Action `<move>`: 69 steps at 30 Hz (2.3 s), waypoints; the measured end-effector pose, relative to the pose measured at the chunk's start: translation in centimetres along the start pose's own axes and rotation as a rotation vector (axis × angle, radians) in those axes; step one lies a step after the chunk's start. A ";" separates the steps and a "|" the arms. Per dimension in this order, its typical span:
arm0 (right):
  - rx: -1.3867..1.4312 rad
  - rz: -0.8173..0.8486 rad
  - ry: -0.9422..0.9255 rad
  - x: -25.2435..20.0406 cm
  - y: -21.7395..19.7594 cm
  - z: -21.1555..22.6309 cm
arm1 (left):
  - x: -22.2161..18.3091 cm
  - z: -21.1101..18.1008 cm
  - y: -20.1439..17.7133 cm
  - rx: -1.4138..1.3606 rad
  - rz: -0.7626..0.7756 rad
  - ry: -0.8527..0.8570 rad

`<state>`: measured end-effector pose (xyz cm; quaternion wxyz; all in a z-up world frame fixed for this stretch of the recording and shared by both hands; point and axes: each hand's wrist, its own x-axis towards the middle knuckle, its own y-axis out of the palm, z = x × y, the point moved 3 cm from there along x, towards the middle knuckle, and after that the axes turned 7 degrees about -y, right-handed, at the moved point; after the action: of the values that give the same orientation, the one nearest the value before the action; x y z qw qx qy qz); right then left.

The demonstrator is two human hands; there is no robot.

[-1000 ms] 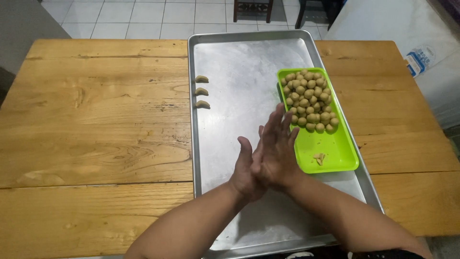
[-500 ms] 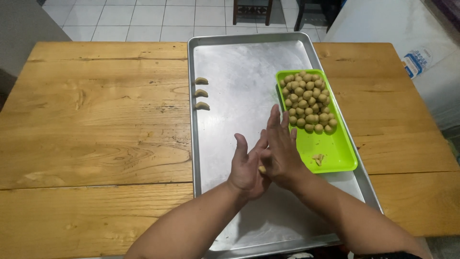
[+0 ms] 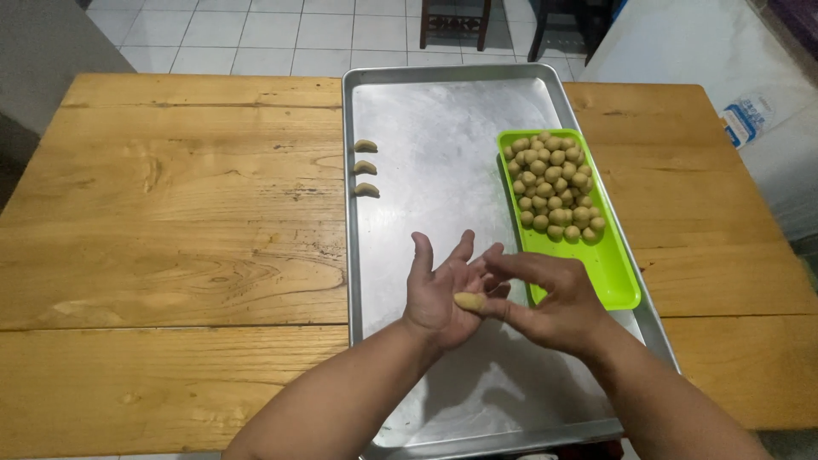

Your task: Shaping small pre-portioned dough balls into crescent shapes and arranging them on a metal baking tray.

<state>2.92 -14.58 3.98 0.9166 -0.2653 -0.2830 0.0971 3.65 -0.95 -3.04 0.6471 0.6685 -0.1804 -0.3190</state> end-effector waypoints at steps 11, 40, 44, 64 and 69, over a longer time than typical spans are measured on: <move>0.043 0.116 -0.034 0.1 1.2 2.3 | -3.0 -0.2 5.6 0.918 -0.051 0.154; 0.049 -0.146 -0.169 -0.9 4.3 1.4 | -3.1 -0.2 3.9 1.260 -0.218 0.399; 0.114 -0.176 -0.092 -0.8 4.8 0.1 | -3.2 -0.7 3.9 1.301 -0.283 0.461; -0.253 -0.033 0.373 20.2 15.4 -18.4 | -0.2 -7.4 -0.4 1.044 -0.631 0.421; -0.240 -0.052 0.415 21.5 16.7 -18.7 | 0.3 -7.6 -0.7 1.017 -0.687 0.398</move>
<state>30.79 -1.56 -8.07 0.9191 -0.3793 -0.1052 -0.0176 8.77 4.62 -4.10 0.1314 0.9579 0.0384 -0.2526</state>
